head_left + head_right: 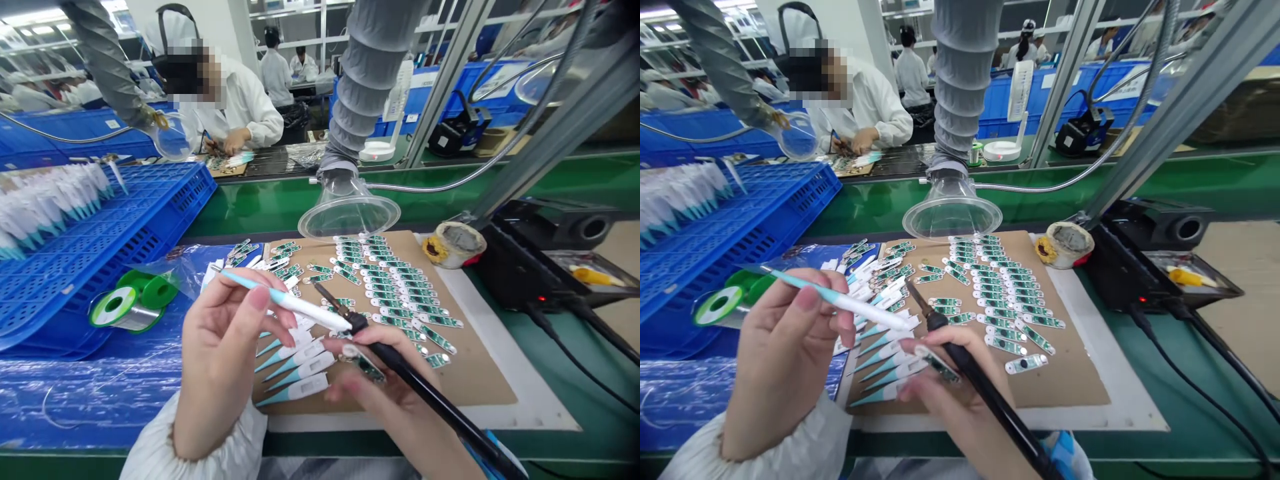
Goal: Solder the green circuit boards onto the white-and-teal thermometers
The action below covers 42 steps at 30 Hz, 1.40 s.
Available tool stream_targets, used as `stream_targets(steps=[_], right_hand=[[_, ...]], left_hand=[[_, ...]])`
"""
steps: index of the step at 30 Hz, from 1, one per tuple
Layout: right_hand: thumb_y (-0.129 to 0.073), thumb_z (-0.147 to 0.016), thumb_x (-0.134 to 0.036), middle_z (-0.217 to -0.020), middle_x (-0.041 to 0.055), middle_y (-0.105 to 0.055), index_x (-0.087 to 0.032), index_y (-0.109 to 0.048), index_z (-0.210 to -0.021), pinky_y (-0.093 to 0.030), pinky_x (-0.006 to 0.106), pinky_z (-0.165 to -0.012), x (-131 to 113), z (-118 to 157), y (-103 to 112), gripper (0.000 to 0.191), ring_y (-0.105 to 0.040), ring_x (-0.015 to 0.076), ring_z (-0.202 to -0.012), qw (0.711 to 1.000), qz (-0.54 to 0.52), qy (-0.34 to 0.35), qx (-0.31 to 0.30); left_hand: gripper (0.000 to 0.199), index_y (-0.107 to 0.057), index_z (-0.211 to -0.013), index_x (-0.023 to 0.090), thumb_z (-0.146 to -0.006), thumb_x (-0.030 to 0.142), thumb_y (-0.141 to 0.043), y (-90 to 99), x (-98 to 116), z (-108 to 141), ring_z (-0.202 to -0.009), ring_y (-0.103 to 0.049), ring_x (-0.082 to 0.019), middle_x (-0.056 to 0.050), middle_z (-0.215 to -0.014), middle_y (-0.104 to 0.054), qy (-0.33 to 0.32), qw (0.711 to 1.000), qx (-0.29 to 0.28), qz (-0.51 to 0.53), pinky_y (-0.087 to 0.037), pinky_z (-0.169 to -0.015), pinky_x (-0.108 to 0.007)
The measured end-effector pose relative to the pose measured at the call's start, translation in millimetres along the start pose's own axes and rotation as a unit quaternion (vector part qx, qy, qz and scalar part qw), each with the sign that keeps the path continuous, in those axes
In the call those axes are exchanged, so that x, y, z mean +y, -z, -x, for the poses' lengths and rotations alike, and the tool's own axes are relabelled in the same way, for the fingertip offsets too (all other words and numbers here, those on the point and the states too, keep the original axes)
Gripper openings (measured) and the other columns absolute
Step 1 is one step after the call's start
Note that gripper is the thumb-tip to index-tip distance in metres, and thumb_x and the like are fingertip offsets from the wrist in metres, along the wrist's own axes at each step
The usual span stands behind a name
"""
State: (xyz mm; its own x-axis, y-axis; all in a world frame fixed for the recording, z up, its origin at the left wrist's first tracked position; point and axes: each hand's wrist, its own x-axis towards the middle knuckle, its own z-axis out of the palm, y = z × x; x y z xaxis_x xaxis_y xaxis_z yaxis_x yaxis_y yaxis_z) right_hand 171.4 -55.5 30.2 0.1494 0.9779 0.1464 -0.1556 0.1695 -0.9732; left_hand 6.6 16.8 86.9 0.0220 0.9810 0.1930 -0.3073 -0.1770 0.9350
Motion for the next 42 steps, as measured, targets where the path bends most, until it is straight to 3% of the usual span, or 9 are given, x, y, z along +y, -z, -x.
stream_targets(steps=[4,12,16,19,23,26,30,35,42], right_hand=[[-0.06,-0.097,-0.025,-0.069,-0.0056,-0.073,-0.031,-0.056,-0.105,-0.064,0.028,-0.076,4.5,1.7,5.5,0.01,-0.074,0.0139,-0.064,0.999,-0.04,-0.023,-0.022],[-0.059,-0.098,-0.028,-0.069,-0.003,-0.074,-0.029,-0.056,-0.103,-0.062,0.023,-0.073,13.1,3.1,17.0,0.007,-0.076,0.0163,-0.079,0.999,0.018,-0.016,0.022],[-0.063,-0.096,-0.031,-0.073,-0.001,-0.076,-0.029,-0.058,-0.101,-0.063,0.025,-0.071,14.9,5.2,14.6,0.007,-0.076,0.0167,-0.074,0.999,0.002,-0.037,0.039],[-0.063,-0.096,-0.03,-0.076,-0.0011,-0.076,-0.029,-0.059,-0.1,-0.064,0.028,-0.076,15.2,4.9,7.6,0.006,-0.076,0.0158,-0.071,0.999,-0.02,-0.04,0.022],[-0.064,-0.094,-0.03,-0.075,-0.0007,-0.076,-0.028,-0.06,-0.098,-0.065,0.028,-0.075,12.9,4.9,1.4,0.006,-0.077,0.0192,-0.077,0.999,0.02,-0.036,-0.001],[-0.065,-0.093,-0.029,-0.079,0.0001,-0.077,-0.027,-0.062,-0.097,-0.064,0.025,-0.068,11.7,6.1,2.3,0.005,-0.077,0.019,-0.075,0.997,0.073,-0.015,-0.007],[-0.063,-0.094,-0.025,-0.077,-0.0035,-0.076,-0.03,-0.062,-0.097,-0.061,0.018,-0.061,13.9,8.0,6.0,0.006,-0.076,0.0148,-0.07,0.989,0.143,0.037,-0.004],[-0.063,-0.094,-0.019,-0.08,-0.0072,-0.075,-0.033,-0.062,-0.1,-0.059,0.017,-0.069,16.9,7.3,9.2,0.016,-0.074,0.0105,-0.071,0.967,0.225,0.123,-0.013],[-0.057,-0.095,-0.013,-0.078,-0.0087,-0.074,-0.032,-0.061,-0.104,-0.059,0.016,-0.071,15.8,4.0,12.7,0.021,-0.074,0.0085,-0.072,0.969,0.21,0.117,-0.066]], left_hand=[[0.014,-0.073,-0.084,0.021,-0.082,0.033,-0.081,8.8,-5.1,-2.9,-0.058,-0.063,-0.007,0.003,-0.082,-0.065,-0.001,0.999,0.052,0.007,-0.057,-0.048,-0.012],[0.016,-0.068,-0.086,0.02,-0.083,0.031,-0.079,32.8,-18.2,14.6,-0.061,-0.065,-0.01,0.001,-0.085,-0.066,0.038,0.994,0.093,-0.047,-0.057,-0.05,-0.016],[0.02,-0.064,-0.103,0.024,-0.088,0.031,-0.074,57.9,-33.8,30.5,-0.07,-0.068,-0.014,0.0,-0.086,-0.07,0.084,0.978,0.044,-0.188,-0.059,-0.063,-0.022],[0.019,-0.065,-0.108,0.026,-0.09,0.025,-0.072,63.6,-36.1,38.2,-0.097,-0.067,-0.018,-0.003,-0.099,-0.071,0.025,0.947,0.002,-0.321,-0.055,-0.088,-0.026],[0.018,-0.066,-0.102,0.028,-0.09,0.015,-0.069,43.4,-29.3,36.9,-0.107,-0.062,-0.018,-0.002,-0.108,-0.066,-0.1,0.926,-0.103,-0.348,-0.049,-0.097,-0.03],[0.016,-0.067,-0.098,0.027,-0.09,0.013,-0.069,25.4,-27.7,29.8,-0.102,-0.064,-0.017,-0.002,-0.102,-0.066,-0.121,0.926,-0.153,-0.322,-0.05,-0.092,-0.028],[0.011,-0.066,-0.09,0.023,-0.092,0.013,-0.067,17.1,-31.4,22.5,-0.096,-0.066,-0.015,-0.002,-0.096,-0.067,-0.088,0.941,-0.167,-0.281,-0.052,-0.088,-0.028],[0.003,-0.066,-0.091,0.022,-0.092,0.021,-0.069,21.8,-33.2,17.2,-0.086,-0.068,-0.013,0.0,-0.089,-0.069,0.043,0.959,-0.182,-0.215,-0.055,-0.08,-0.024],[0.007,-0.078,-0.088,0.02,-0.09,0.019,-0.072,26.9,-31.0,7.6,-0.076,-0.069,-0.012,-0.002,-0.082,-0.076,0.096,0.946,-0.237,-0.2,-0.054,-0.069,-0.019]])
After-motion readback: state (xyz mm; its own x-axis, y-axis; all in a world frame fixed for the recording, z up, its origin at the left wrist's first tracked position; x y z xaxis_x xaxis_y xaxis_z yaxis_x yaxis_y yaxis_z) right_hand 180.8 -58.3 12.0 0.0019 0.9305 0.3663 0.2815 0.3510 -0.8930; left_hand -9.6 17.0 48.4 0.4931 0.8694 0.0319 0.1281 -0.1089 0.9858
